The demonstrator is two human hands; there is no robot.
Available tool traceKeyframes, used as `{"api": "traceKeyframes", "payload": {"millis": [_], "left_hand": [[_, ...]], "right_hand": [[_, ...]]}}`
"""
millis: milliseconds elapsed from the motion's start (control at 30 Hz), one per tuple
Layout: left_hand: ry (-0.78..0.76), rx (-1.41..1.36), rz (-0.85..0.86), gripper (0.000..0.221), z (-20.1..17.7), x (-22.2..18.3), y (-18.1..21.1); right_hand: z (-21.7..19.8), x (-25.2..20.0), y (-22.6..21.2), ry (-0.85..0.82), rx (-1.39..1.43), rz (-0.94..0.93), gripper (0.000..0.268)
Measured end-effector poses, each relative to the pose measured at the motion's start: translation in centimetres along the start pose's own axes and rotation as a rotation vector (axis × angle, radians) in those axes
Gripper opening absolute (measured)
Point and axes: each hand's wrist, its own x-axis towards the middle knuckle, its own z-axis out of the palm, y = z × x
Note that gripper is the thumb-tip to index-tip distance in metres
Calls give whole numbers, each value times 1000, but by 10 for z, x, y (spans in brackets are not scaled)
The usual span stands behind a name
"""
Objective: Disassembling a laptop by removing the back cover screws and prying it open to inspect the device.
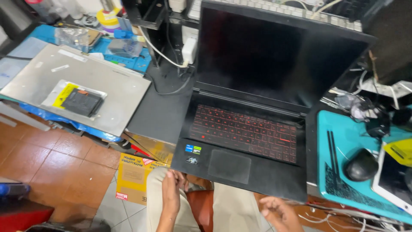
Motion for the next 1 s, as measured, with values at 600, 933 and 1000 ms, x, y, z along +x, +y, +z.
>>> {"api": "traceKeyframes", "payload": {"millis": [600, 933, 1000], "left_hand": [[-40, 924, -17, 46, -93, -31, -106], [479, 911, -41, 30, -48, -37, -97], [457, 789, 88, 33, -25, -33, -94]], "right_hand": [[70, 46, -66, -612, -892, 286, 49], [62, 36, -49, -691, -900, 121, 40], [58, 28, -58, -663, -856, 130, 42]]}}
